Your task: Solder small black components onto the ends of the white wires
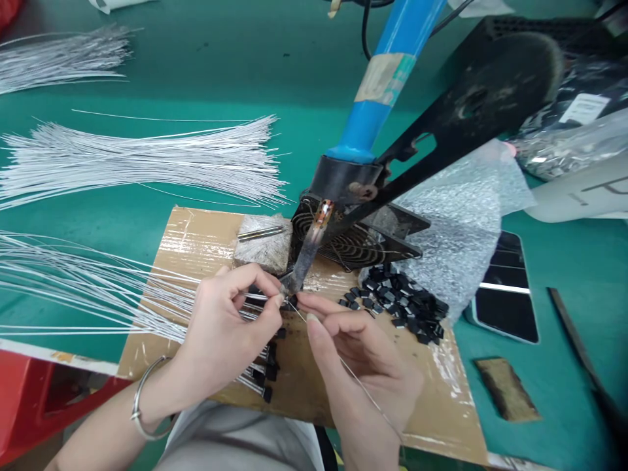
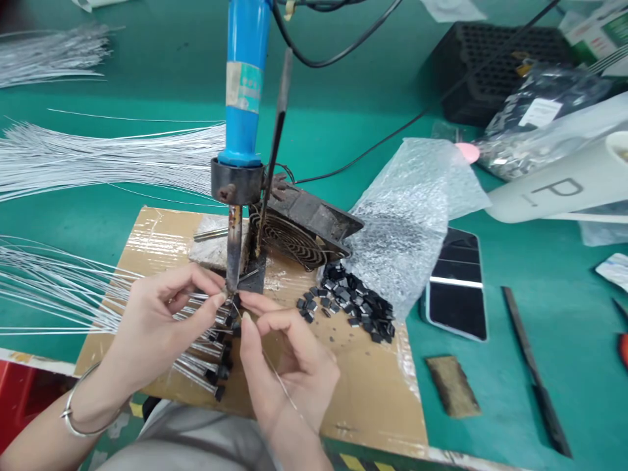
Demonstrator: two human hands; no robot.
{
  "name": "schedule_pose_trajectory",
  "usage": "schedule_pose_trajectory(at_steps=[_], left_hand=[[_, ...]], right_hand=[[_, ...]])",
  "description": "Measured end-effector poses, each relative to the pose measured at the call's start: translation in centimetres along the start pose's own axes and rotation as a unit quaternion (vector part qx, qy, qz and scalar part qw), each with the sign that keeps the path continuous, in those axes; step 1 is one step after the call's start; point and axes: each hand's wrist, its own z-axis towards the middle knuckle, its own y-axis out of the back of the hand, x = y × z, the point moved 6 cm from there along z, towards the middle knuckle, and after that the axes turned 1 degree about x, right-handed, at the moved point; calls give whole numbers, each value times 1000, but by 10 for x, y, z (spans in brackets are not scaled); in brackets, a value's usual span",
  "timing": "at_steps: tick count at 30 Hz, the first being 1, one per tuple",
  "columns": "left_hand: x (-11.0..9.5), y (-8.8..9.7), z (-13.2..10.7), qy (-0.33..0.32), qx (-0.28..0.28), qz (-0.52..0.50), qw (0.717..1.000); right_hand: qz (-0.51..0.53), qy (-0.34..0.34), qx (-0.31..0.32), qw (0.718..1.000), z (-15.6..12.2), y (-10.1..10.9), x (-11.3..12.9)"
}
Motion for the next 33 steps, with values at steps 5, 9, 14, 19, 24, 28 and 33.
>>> schedule_pose_trajectory(at_steps=[5,9,14,19,24,28,33], left_hand=[[-3,1,-1,-9,-2,0,1000],[-3,1,0,-15,-1,2,1000],[-2,1,0,-18,1,-1,1000],[-1,2,-1,-17,0,-7,1000],[-3,2,-1,-19,-1,2,1000],[-3,2,0,-18,0,-3,1000],[-1,0,2,-7,1,-6,1000]], right_hand=[[0,-1,-6,1000,1,0,-2],[-4,-2,-7,1000,1,0,-1],[-6,-4,-7,1000,1,0,-1],[-1,4,-9,1000,1,-2,-1],[-7,17,-5,1000,-1,-2,2],[-15,21,-8,1000,-2,-1,2],[-34,21,-8,999,-1,-2,2]])
